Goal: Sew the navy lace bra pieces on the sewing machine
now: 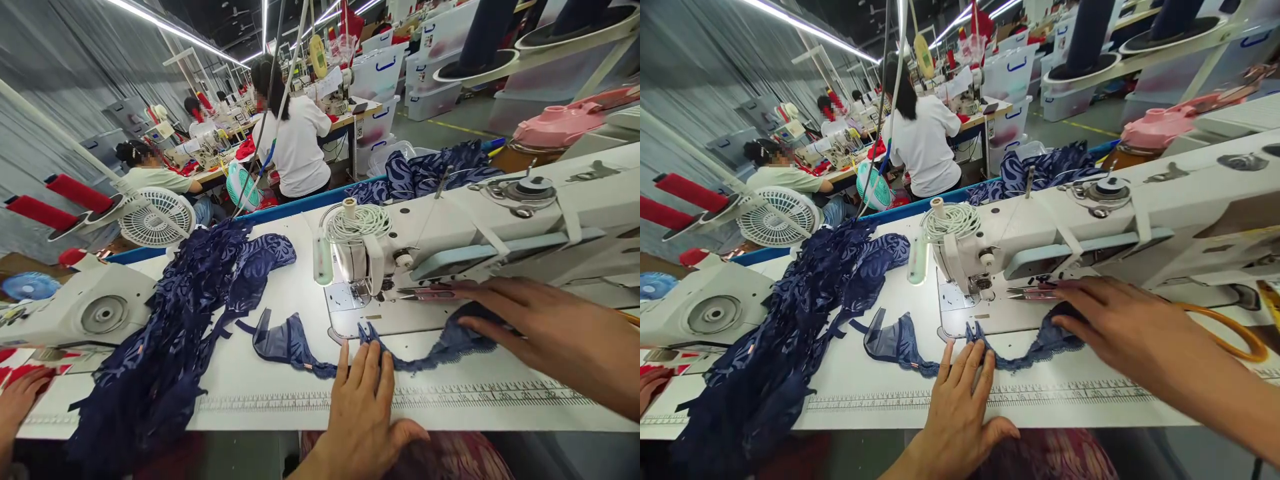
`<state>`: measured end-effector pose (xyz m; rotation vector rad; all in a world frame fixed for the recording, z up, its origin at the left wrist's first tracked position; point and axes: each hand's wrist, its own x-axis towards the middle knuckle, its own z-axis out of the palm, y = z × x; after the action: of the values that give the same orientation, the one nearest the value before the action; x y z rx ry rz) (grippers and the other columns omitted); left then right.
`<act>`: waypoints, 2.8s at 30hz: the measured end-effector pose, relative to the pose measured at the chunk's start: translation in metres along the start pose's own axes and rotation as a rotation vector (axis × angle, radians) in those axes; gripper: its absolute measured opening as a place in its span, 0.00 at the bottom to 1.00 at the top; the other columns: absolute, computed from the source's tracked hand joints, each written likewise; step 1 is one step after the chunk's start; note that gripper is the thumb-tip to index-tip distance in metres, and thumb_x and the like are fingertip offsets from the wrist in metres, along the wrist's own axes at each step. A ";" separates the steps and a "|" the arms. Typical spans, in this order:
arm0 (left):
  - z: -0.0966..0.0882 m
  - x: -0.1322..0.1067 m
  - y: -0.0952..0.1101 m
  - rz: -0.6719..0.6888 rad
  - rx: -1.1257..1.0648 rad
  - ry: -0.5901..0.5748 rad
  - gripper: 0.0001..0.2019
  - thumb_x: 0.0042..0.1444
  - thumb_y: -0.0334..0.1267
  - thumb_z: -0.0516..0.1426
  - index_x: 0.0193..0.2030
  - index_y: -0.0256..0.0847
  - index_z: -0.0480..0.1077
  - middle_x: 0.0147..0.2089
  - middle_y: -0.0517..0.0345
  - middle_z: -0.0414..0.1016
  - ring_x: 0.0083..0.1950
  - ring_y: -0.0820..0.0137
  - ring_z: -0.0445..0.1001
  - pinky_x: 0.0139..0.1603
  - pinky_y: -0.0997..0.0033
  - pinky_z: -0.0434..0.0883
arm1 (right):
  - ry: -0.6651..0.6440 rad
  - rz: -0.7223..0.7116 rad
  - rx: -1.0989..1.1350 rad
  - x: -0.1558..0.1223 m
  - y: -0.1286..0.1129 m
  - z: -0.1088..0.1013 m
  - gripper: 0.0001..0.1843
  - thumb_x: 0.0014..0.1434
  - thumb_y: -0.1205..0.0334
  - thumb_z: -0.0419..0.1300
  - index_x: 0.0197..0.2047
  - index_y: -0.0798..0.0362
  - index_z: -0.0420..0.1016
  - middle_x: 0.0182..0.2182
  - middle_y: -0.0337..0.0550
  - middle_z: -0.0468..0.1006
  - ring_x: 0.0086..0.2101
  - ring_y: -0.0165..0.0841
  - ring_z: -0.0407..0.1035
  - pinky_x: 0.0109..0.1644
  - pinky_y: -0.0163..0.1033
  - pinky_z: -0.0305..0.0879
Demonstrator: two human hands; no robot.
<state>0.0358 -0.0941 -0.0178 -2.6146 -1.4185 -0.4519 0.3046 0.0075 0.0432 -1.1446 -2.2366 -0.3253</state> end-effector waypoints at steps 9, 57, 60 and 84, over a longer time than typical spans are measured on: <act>-0.009 0.000 -0.005 -0.004 -0.209 0.010 0.29 0.71 0.50 0.47 0.68 0.27 0.57 0.67 0.42 0.66 0.70 0.59 0.61 0.72 0.51 0.60 | -0.148 -0.269 0.304 -0.025 -0.078 0.062 0.22 0.65 0.75 0.47 0.57 0.56 0.71 0.49 0.47 0.79 0.50 0.35 0.71 0.62 0.48 0.57; -0.002 0.010 -0.023 -0.086 -0.087 -0.122 0.23 0.67 0.51 0.53 0.66 0.46 0.63 0.73 0.62 0.58 0.75 0.52 0.49 0.72 0.24 0.33 | -0.177 -0.131 0.266 -0.031 -0.074 0.071 0.28 0.60 0.76 0.48 0.60 0.52 0.71 0.58 0.42 0.75 0.58 0.38 0.66 0.69 0.53 0.45; -0.001 0.009 -0.024 -0.084 -0.094 -0.115 0.22 0.67 0.48 0.53 0.66 0.46 0.63 0.72 0.58 0.60 0.75 0.52 0.50 0.71 0.23 0.34 | -0.155 -0.166 0.228 -0.028 -0.074 0.069 0.28 0.58 0.77 0.48 0.58 0.51 0.72 0.57 0.41 0.77 0.57 0.37 0.67 0.68 0.51 0.47; -0.012 0.028 -0.001 -0.476 -0.594 0.274 0.07 0.68 0.32 0.48 0.39 0.43 0.64 0.36 0.57 0.71 0.39 0.65 0.69 0.42 0.63 0.67 | -0.240 0.518 0.927 -0.005 -0.085 0.043 0.18 0.64 0.54 0.58 0.56 0.46 0.71 0.35 0.40 0.80 0.34 0.34 0.77 0.37 0.35 0.77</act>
<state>0.0465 -0.0746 0.0025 -2.4138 -2.0410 -1.4213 0.2216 -0.0261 0.0106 -1.1698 -1.7937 0.9949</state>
